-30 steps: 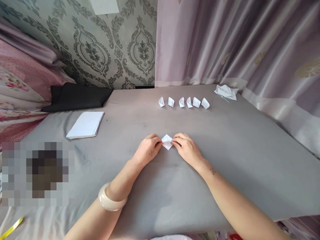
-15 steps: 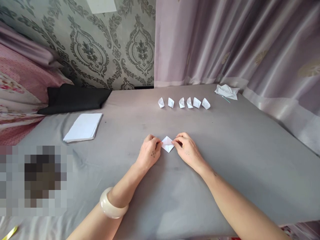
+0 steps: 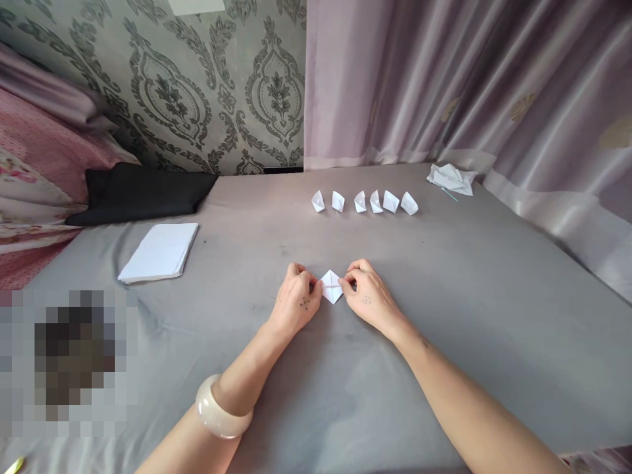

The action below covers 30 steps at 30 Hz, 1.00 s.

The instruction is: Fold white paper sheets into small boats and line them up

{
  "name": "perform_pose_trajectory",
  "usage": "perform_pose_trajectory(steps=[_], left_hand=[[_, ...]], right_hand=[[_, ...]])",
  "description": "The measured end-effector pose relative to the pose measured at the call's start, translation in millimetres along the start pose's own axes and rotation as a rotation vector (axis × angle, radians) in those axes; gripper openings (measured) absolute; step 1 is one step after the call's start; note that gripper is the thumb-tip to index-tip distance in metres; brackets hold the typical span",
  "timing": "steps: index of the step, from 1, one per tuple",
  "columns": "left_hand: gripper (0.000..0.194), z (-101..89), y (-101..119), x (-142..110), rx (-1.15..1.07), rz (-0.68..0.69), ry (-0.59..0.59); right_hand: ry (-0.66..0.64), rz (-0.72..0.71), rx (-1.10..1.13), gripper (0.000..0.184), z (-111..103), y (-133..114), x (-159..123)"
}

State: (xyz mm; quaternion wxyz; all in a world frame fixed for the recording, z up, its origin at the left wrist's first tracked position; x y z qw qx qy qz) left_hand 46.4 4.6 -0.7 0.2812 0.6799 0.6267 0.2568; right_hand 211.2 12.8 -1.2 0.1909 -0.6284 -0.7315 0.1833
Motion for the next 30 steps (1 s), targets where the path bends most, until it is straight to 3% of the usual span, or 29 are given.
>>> perform_pose_trajectory(steps=[10,19,21,26,30], left_hand=[[0.017,-5.1,-3.7,6.6,-0.03,-0.078,-0.068],[0.017,-6.4,-7.4,3.6,0.058,-0.019,-0.08],[0.012,-6.4,-4.9,1.6,0.067,0.031,-0.075],[0.03,-2.8,-0.1,-1.4,0.141,0.302,-0.133],[0.035,-1.3,-2.9,-1.5,0.177,0.355,-0.138]], right_hand=[[-0.042,0.045,0.03,0.022,-0.8,1.0,3.1],[-0.086,0.01,0.044,0.022,-5.8,11.0,4.8],[-0.081,-0.006,0.056,0.019,-7.9,15.5,4.6],[-0.03,-0.049,0.139,0.009,-10.6,21.9,3.8],[0.135,-0.144,0.174,0.025,-9.4,8.5,-6.1]])
Point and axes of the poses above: each hand's wrist, its own x-axis towards the middle knuckle, its own z-axis out of the palm, y = z × x, the point moved 2 cm from there along x, towards the middle knuckle, and after that the axes turned 7 degrees about -x, right-handed, at the moved point
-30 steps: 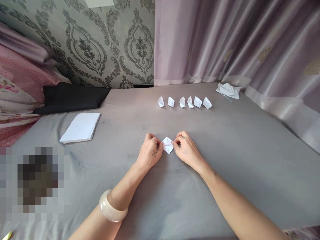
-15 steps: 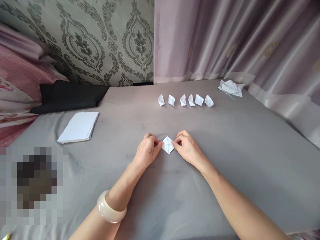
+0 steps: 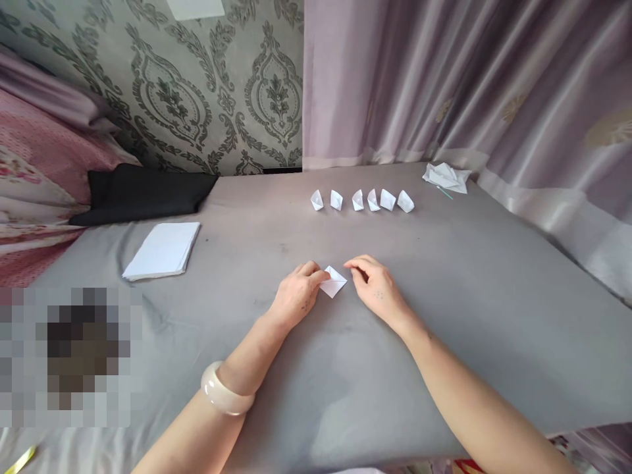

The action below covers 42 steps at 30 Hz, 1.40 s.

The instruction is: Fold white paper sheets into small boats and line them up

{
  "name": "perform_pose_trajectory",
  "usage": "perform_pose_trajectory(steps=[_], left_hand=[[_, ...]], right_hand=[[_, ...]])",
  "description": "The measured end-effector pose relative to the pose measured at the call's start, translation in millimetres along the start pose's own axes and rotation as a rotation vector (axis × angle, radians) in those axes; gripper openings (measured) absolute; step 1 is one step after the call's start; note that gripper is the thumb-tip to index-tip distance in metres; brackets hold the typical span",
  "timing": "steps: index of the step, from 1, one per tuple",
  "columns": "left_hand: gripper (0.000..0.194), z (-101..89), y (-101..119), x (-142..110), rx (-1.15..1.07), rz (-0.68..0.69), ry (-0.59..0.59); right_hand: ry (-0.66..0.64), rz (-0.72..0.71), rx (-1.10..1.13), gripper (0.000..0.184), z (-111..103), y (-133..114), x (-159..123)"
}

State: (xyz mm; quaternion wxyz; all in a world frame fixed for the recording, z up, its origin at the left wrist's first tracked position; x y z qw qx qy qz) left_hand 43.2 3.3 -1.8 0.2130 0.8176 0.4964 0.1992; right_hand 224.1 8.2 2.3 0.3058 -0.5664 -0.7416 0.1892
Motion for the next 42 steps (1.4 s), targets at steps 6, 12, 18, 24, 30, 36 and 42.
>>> perform_pose_trajectory(steps=[6,12,18,24,30,36,42], left_hand=[[0.027,-0.8,-5.7,2.9,-0.077,-0.021,0.104],[0.02,-9.6,-18.0,4.3,-0.294,-0.286,0.178],[0.015,-13.2,-9.8,-3.5,-0.285,-0.374,0.197],[0.012,-8.2,-4.6,1.9,-0.208,-0.393,0.185],[0.012,-8.9,-6.6,6.5,-0.209,-0.459,0.163],[0.012,-12.1,-2.7,4.0,-0.242,-0.44,0.156],[0.027,-12.6,-4.0,1.5,-0.612,-0.432,0.226]], right_hand=[[-0.152,-0.219,-0.347,0.042,12.9,-35.5,-22.0],[-0.204,-0.239,-0.491,0.035,12.9,-42.2,-25.0],[-0.17,-0.269,-0.552,0.029,12.3,-46.6,-19.8],[-0.126,-0.249,-0.506,0.028,13.8,-39.1,-8.0],[-0.177,-0.045,-0.295,0.022,14.3,-23.0,12.3],[-0.245,-0.096,-0.165,0.021,12.3,-19.3,10.7],[-0.212,0.13,0.271,0.022,13.9,-10.1,11.5]])
Point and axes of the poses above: each hand's wrist, its own x-axis towards the middle knuckle, its own z-axis out of the palm, y = z × x, the point moved 2 cm from there along x, towards the middle knuckle, and after that the axes turned 7 degrees about -x, right-handed, at the moved point
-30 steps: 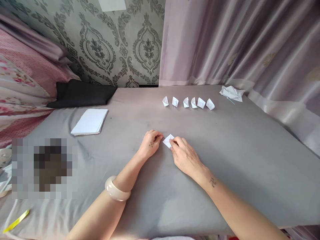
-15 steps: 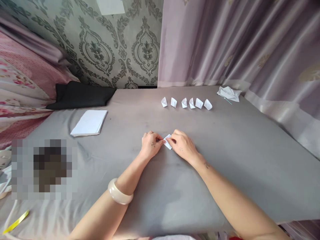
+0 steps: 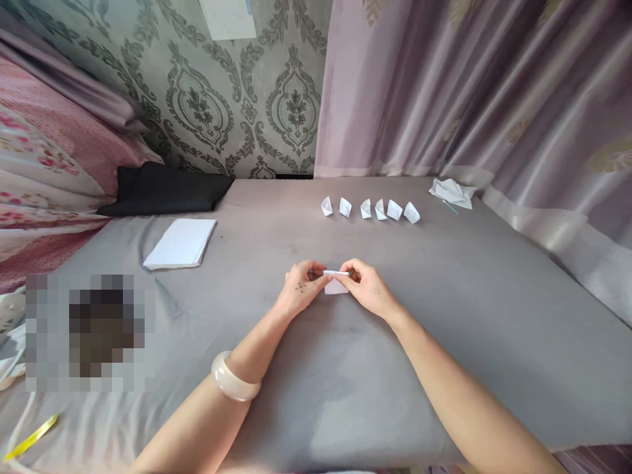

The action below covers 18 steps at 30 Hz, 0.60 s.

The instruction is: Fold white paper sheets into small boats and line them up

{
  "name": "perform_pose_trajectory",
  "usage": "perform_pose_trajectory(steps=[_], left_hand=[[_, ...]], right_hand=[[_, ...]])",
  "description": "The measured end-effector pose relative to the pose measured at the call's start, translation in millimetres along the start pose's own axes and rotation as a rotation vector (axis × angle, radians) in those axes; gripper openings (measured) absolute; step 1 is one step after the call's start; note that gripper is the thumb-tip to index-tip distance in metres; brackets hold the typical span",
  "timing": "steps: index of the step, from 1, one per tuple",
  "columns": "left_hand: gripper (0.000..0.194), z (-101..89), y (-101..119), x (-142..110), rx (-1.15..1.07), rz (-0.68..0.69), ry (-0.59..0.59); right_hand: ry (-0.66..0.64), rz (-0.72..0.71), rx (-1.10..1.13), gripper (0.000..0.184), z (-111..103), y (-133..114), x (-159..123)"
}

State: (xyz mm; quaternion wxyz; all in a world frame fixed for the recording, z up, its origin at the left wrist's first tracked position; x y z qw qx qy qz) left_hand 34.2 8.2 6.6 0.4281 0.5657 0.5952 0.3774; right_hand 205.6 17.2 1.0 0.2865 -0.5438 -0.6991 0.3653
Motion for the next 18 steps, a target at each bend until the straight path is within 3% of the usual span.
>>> perform_pose_trajectory(steps=[5,9,11,14,18], left_hand=[[0.035,7.7,5.8,-4.2,-0.517,-0.06,-0.14],[0.032,10.3,10.1,-7.0,-0.607,0.015,-0.159],[0.028,7.1,10.0,-6.9,-0.466,0.069,-0.11],[0.021,0.0,10.9,-6.6,-0.08,0.235,-0.035],[0.02,-1.6,11.5,-8.7,0.304,0.521,-0.018]], right_hand=[[0.001,0.102,0.494,0.03,4.3,-7.7,-5.1],[-0.046,0.132,0.594,0.029,4.1,-13.8,-9.8],[-0.005,0.083,0.443,0.029,-1.1,-14.6,-10.5],[0.125,-0.071,0.156,0.032,-12.0,-16.1,-11.3],[0.181,-0.248,-0.052,0.015,-18.9,-17.9,-15.4]])
Point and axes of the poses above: each hand's wrist, its own x-axis towards the middle knuckle, its own z-axis out of the palm, y = z × x, the point moved 2 cm from there along x, towards the middle knuckle, and after that the axes turned 7 degrees about -x, right-handed, at the moved point
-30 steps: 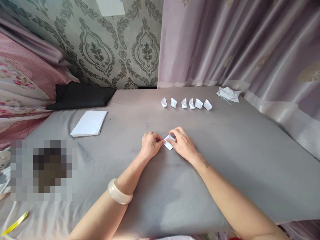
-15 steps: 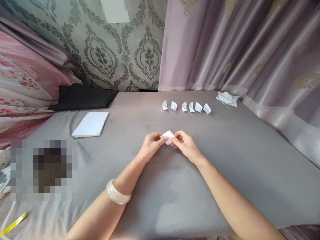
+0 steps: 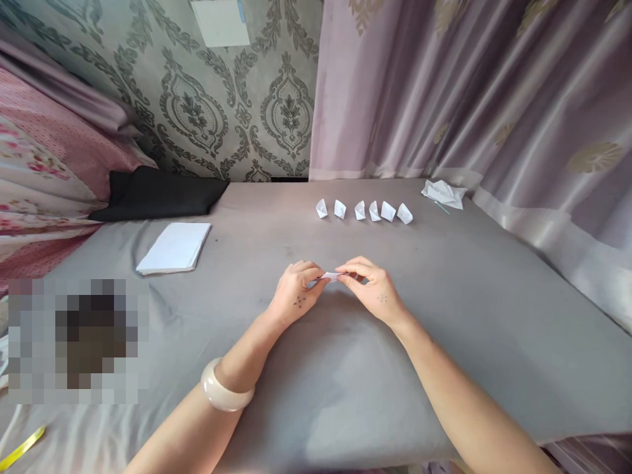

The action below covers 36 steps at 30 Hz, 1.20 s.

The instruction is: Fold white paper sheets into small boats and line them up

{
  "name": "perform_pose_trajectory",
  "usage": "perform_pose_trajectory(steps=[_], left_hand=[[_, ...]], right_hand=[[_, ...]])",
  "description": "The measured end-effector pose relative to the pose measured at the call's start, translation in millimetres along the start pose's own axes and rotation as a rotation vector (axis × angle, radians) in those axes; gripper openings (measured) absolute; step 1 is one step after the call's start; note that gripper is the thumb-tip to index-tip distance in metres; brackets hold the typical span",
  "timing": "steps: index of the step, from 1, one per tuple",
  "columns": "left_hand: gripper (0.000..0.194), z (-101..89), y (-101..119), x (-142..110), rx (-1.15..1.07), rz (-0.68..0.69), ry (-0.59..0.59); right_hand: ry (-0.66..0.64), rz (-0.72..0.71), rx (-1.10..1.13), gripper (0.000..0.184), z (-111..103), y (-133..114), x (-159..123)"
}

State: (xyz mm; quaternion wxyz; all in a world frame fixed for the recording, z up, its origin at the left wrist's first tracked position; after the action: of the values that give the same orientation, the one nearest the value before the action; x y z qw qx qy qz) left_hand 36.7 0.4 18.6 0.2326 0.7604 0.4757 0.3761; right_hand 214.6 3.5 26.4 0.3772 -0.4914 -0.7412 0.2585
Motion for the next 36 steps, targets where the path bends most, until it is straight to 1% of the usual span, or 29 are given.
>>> perform_pose_trajectory(steps=[2,5,8,10,12,15,20,23,25,28,33,36], left_hand=[[0.021,2.2,0.1,-1.6,0.115,0.095,-0.011],[0.021,3.7,0.5,-3.3,0.24,0.211,0.013],[0.019,1.3,2.4,-3.8,0.358,0.364,0.067],[0.018,-0.4,2.6,-3.5,0.445,0.44,0.1],[0.019,0.0,1.2,-2.7,0.521,0.471,0.1],[0.022,5.3,-2.0,-1.7,0.606,0.465,0.016],[0.028,13.8,-2.0,-4.9,0.643,0.392,-0.209],[0.027,13.7,0.6,-9.1,0.619,0.304,-0.293],[0.026,12.8,1.7,-11.8,0.601,0.226,-0.325],[0.026,10.6,1.4,-14.0,0.523,0.09,-0.313],[0.02,5.0,-3.3,-13.4,0.274,-0.175,-0.186],[0.019,3.0,-6.6,-12.2,0.156,-0.294,-0.138]], right_hand=[[-0.021,-0.077,-0.128,0.014,-0.5,-0.8,-2.7],[-0.033,-0.228,-0.372,0.018,0.8,-1.7,-5.8],[0.034,-0.39,-0.607,0.02,4.2,-2.5,-6.2],[0.086,-0.47,-0.731,0.021,8.2,-2.7,-5.5],[0.114,-0.515,-0.824,0.023,13.4,-1.7,-4.8],[0.078,-0.512,-0.921,0.025,21.3,1.8,-4.4],[-0.106,-0.439,-0.974,0.024,25.6,4.7,-9.3],[-0.191,-0.384,-0.926,0.022,22.6,3.8,-14.1],[-0.217,-0.346,-0.857,0.023,20.1,4.1,-16.4],[-0.211,-0.247,-0.694,0.02,16.8,7.2,-16.5],[-0.201,0.018,-0.36,0.019,13.2,16.0,-9.3],[-0.205,0.119,-0.236,0.02,12.6,19.6,-3.9]])
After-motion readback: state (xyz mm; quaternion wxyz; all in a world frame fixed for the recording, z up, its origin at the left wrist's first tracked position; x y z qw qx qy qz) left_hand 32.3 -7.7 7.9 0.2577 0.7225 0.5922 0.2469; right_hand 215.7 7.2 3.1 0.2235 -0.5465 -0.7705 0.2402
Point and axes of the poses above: each hand's wrist, its own x-axis towards the middle knuckle, its own z-axis out of the palm, y = z × x, the point moved 2 cm from there along x, towards the middle knuckle, and after that the axes turned 7 degrees about -x, right-handed, at the moved point
